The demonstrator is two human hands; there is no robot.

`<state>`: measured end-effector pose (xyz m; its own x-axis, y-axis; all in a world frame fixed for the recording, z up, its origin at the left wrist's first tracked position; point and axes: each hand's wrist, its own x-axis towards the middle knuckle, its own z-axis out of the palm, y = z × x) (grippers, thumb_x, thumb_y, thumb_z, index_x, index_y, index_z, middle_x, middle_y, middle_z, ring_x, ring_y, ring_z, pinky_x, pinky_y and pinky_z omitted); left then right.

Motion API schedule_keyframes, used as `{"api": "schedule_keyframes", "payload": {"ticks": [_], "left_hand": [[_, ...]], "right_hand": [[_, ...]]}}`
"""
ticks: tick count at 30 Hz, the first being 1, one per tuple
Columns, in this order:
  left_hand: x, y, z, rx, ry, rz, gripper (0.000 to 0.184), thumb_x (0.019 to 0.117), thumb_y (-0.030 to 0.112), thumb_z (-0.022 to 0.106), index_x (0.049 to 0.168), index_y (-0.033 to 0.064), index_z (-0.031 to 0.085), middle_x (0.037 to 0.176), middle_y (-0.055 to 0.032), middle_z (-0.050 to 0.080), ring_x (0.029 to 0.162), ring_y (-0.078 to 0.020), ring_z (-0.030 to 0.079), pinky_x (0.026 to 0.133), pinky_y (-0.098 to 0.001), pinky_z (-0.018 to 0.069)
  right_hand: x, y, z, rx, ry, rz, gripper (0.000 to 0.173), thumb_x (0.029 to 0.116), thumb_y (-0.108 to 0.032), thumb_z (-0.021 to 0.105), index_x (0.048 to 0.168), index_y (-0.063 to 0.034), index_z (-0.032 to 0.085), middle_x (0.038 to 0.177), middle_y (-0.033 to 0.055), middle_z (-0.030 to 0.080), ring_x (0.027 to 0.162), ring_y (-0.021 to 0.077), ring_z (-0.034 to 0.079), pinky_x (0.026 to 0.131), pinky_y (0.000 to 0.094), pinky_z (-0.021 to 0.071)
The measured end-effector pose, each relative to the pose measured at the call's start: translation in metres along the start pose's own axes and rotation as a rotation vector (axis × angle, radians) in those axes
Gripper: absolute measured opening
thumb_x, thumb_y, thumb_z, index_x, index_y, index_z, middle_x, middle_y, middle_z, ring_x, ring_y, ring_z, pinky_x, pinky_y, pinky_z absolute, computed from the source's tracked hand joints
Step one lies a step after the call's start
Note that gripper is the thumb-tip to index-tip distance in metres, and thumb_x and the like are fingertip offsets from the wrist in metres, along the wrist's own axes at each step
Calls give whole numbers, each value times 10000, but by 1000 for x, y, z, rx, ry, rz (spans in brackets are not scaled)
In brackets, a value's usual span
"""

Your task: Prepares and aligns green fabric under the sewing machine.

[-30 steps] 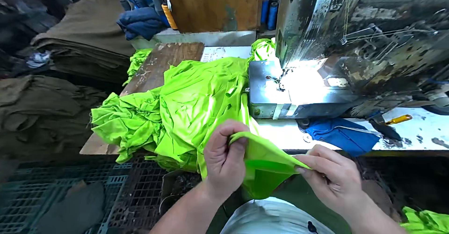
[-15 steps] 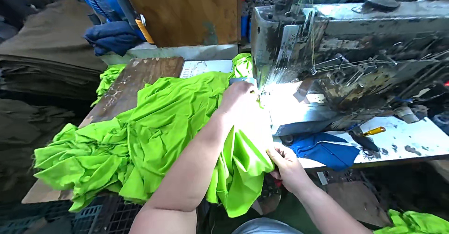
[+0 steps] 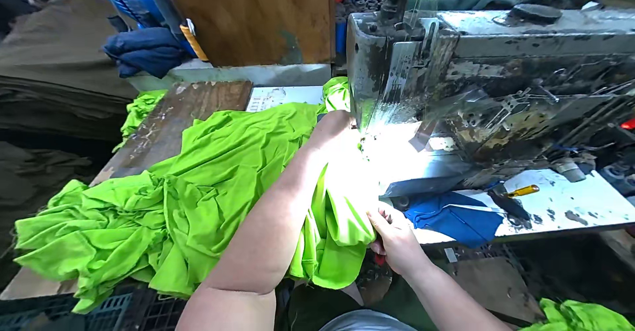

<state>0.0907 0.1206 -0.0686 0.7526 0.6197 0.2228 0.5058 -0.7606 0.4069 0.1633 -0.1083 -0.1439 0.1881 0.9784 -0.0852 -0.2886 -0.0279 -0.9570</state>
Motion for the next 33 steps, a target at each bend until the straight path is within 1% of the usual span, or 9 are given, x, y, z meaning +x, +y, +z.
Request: {"api": "schedule_keyframes", "payload": {"ticks": [2, 7, 12, 16, 20, 24, 28, 31, 33], "left_hand": [[6, -20, 16, 18, 88, 70, 148, 952, 185, 672, 958, 67, 762, 938, -123, 735, 908, -301, 712, 812, -549, 573], [-22, 21, -11, -134, 104, -120, 104, 930, 65, 689, 960, -28, 726, 980, -200, 714, 966, -344, 687, 884, -546, 524], [-83, 37, -47, 10, 190, 56, 359, 986, 152, 644, 1315, 11, 650, 1312, -199, 627, 1127, -283, 653, 964, -414, 549], [-167, 65, -93, 194, -180, 239, 256, 984, 105, 547, 1153, 116, 739, 1176, -58, 697, 1010, -184, 681, 865, -419, 576], [-209, 67, -66, 333, -551, 305, 441, 895, 66, 663, 1288, 259, 714, 1421, -88, 591, 708, -211, 689, 558, -427, 568], [-207, 63, -44, 379, -719, 263, 154, 961, 156, 660, 1055, 185, 779, 1369, -69, 641, 852, -221, 711, 681, -441, 568], [-207, 64, -41, 252, -425, 399, 133, 979, 197, 662, 906, 158, 766, 840, 14, 709, 742, -144, 694, 617, -365, 551], [-210, 77, -29, -17, -218, 391, 172, 996, 165, 616, 985, 133, 785, 935, 16, 740, 825, -67, 695, 733, -262, 577], [-217, 85, -13, -142, -106, 377, 204, 1024, 139, 590, 1066, 90, 784, 1100, -53, 746, 974, -90, 711, 858, -247, 585]], "right_hand": [[10, 2, -1, -14, 7, -31, 212, 1080, -151, 462, 923, -72, 580, 646, -8, 552, 446, 45, 470, 415, 190, 425], [22, -3, 3, 29, 15, -21, 202, 1081, -155, 448, 938, -73, 564, 656, -22, 553, 450, 34, 471, 423, 181, 429], [2, -4, -6, -112, 25, -34, 211, 1067, -142, 475, 923, -90, 621, 618, -49, 580, 451, 8, 490, 429, 168, 435], [-33, 15, -31, -262, 48, -115, 261, 1039, -155, 550, 1264, -81, 660, 912, -41, 686, 531, -1, 506, 486, 163, 452], [-53, 13, -39, -347, 143, -235, 292, 981, -128, 613, 1260, -76, 681, 892, -32, 654, 518, -1, 505, 466, 144, 453], [-66, 6, -41, -463, 33, -351, 285, 1026, -109, 497, 1215, -54, 703, 1020, -7, 643, 600, -30, 553, 524, 122, 499], [-79, 4, -51, -792, -19, -360, 333, 1060, -171, 402, 1179, -63, 694, 792, -68, 624, 607, -40, 528, 564, 134, 472], [-85, -15, -48, -1095, 5, -92, 337, 1029, -274, 547, 1270, -44, 602, 866, 109, 642, 737, 238, 631, 677, 455, 543], [-91, -23, -45, -1121, 24, -137, 349, 994, -259, 641, 1243, -18, 600, 1000, 147, 660, 845, 264, 661, 764, 448, 568]]}}
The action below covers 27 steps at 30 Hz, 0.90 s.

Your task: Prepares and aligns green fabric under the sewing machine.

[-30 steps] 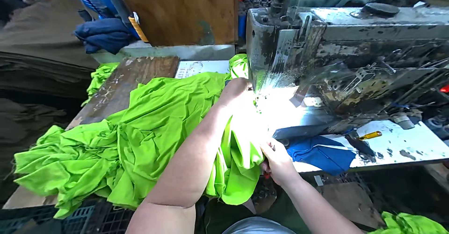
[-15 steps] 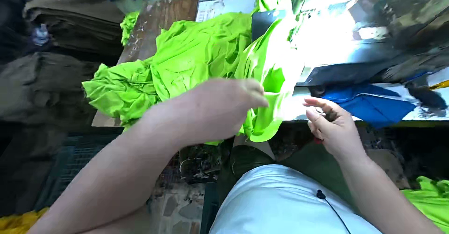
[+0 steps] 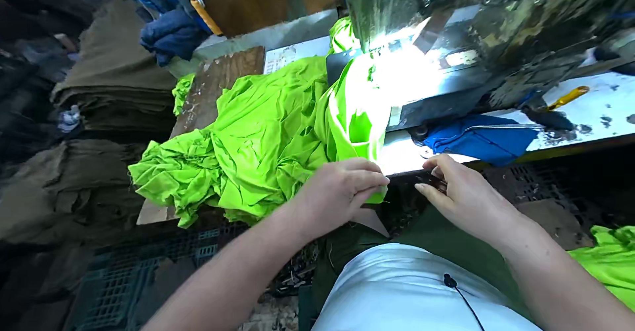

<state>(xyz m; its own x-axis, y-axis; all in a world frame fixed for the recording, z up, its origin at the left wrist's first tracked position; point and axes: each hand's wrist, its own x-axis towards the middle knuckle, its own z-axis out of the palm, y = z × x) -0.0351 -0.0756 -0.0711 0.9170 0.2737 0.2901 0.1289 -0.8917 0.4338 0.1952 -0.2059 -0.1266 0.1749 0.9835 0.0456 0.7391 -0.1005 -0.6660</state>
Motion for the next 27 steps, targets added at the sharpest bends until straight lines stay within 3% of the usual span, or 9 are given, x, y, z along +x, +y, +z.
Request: {"api": "schedule_keyframes", "payload": {"ticks": [2, 4, 8, 15, 17, 19, 23, 25, 27], "left_hand": [[-2, 3, 17, -115, 114, 44, 201, 1029, 102, 589, 1104, 43, 767, 1246, -163, 697, 1113, -160, 694, 966, -281, 568], [-3, 3, 28, -243, 180, 96, 181, 1032, 93, 597, 1114, 37, 749, 1357, -221, 627, 1225, -196, 648, 1035, -314, 547], [0, 8, 38, -376, 190, 131, 161, 1032, 104, 609, 1113, 67, 744, 1464, -237, 535, 1332, -202, 575, 1097, -333, 511], [4, 13, 40, -356, 97, 142, 194, 1007, 57, 614, 1140, 76, 755, 1502, -285, 486, 1407, -256, 509, 1164, -348, 448], [0, 12, 35, -198, 98, 111, 263, 998, 23, 579, 1218, 89, 707, 1470, -249, 537, 1332, -238, 584, 1104, -323, 496], [-9, 7, 18, 129, 120, 1, 276, 990, 35, 567, 1245, 64, 667, 1301, -160, 684, 1129, -217, 709, 944, -348, 590], [-43, -9, -71, 461, 70, -298, 172, 973, 217, 642, 1001, 86, 750, 852, -68, 719, 736, -242, 713, 645, -506, 599], [-63, 8, -134, 471, 144, -322, 210, 946, 319, 624, 964, 152, 750, 827, 30, 702, 687, -90, 662, 595, -349, 573], [-66, 37, -175, 364, 234, -363, 188, 864, 224, 729, 897, 39, 719, 794, -10, 687, 656, -41, 625, 601, -236, 544]], "right_hand": [[-5, 0, 3, 8, 224, -227, 278, 958, -276, 665, 1095, -34, 664, 933, 96, 670, 756, 133, 636, 684, 259, 555], [-6, 1, 9, 40, 431, -470, 229, 991, -261, 654, 1046, -39, 671, 934, 99, 681, 814, 93, 636, 748, 173, 535], [1, -1, 19, -49, 564, -692, 163, 1036, -208, 606, 1058, -56, 663, 977, 120, 707, 925, 186, 689, 836, 275, 563], [2, 2, 25, 56, 490, -774, 116, 1025, -110, 570, 989, -34, 649, 925, 118, 696, 887, 156, 680, 806, 216, 553], [0, 8, 22, 99, 414, -713, 139, 1034, -156, 586, 1007, -38, 653, 947, 107, 690, 927, 119, 673, 844, 179, 541], [1, 14, 16, 138, 364, -640, 201, 1013, -221, 638, 1047, -25, 670, 964, 107, 685, 885, 79, 652, 808, 146, 531], [18, 33, -11, 183, 369, -521, 414, 974, -381, 681, 1144, -4, 697, 845, 29, 609, 681, -19, 476, 586, 101, 393], [35, 35, -25, 175, 424, -469, 374, 970, -338, 687, 1135, -4, 726, 808, 16, 617, 657, -28, 479, 569, 101, 395], [56, 29, -34, 154, 483, -462, 304, 979, -272, 672, 1090, 4, 736, 810, 27, 634, 672, -25, 513, 606, 103, 430]]}}
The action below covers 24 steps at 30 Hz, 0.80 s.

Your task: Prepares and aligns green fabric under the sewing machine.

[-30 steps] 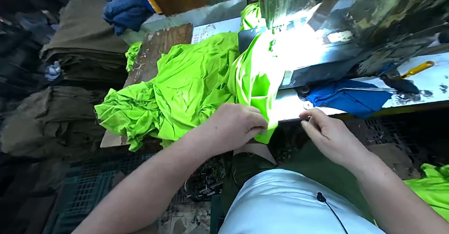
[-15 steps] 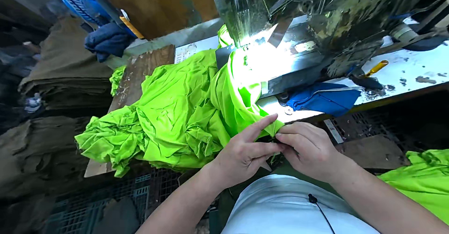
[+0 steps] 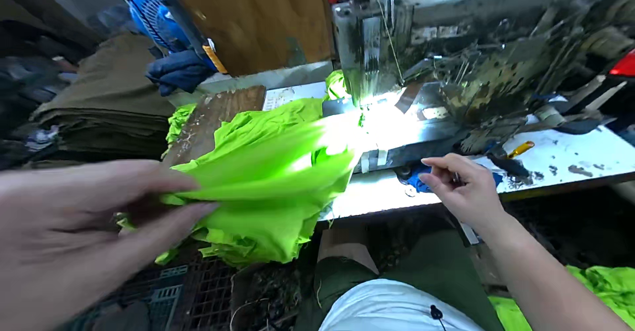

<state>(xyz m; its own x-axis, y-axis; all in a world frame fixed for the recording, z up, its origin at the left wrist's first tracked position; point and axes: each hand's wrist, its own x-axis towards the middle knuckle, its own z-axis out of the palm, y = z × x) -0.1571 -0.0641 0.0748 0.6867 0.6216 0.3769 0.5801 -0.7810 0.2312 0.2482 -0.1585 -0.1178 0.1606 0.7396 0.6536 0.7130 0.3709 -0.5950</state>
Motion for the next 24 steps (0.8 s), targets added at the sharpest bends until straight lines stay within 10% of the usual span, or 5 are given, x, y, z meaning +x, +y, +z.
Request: {"api": "schedule_keyframes", "payload": {"ticks": [6, 11, 15, 19, 24], "left_hand": [[24, -47, -9, 474, 179, -9, 443, 1024, 347, 474, 1040, -46, 677, 938, -304, 668, 910, -510, 663, 793, -703, 487], [25, -55, 16, 320, 593, -1, 381, 1089, 278, 482, 1260, -59, 529, 979, -240, 643, 828, -221, 635, 753, -379, 522], [42, -45, 29, 39, 735, 64, 281, 1083, 237, 492, 1236, 2, 514, 951, 35, 634, 833, 66, 598, 780, -172, 520], [60, -57, 26, -250, 781, 233, 159, 1075, 202, 510, 1214, 127, 527, 1043, 132, 641, 951, 26, 636, 882, -239, 546], [86, -61, 19, -618, 627, 167, 159, 999, 113, 622, 1145, 175, 631, 1037, 125, 705, 932, -23, 684, 886, -240, 583]], "right_hand": [[67, 2, 39, -12, -29, -136, 195, 983, -80, 605, 1076, 1, 756, 900, 102, 697, 643, 91, 623, 599, 236, 563], [94, -9, 59, -120, -268, -10, 339, 998, -10, 541, 1287, -57, 712, 961, 155, 751, 712, 261, 723, 695, 459, 621], [118, -34, 61, -325, -626, 305, 438, 1086, -108, 443, 1516, -143, 521, 1157, 219, 707, 1035, 403, 693, 913, 587, 532], [122, -39, 67, -325, -628, 332, 238, 1053, -116, 528, 1209, -55, 696, 1235, 165, 660, 1087, 352, 671, 905, 572, 541], [107, -36, 58, 85, -660, 415, 224, 1013, -283, 651, 1068, -83, 735, 840, 33, 723, 725, 112, 675, 723, 354, 570]]}}
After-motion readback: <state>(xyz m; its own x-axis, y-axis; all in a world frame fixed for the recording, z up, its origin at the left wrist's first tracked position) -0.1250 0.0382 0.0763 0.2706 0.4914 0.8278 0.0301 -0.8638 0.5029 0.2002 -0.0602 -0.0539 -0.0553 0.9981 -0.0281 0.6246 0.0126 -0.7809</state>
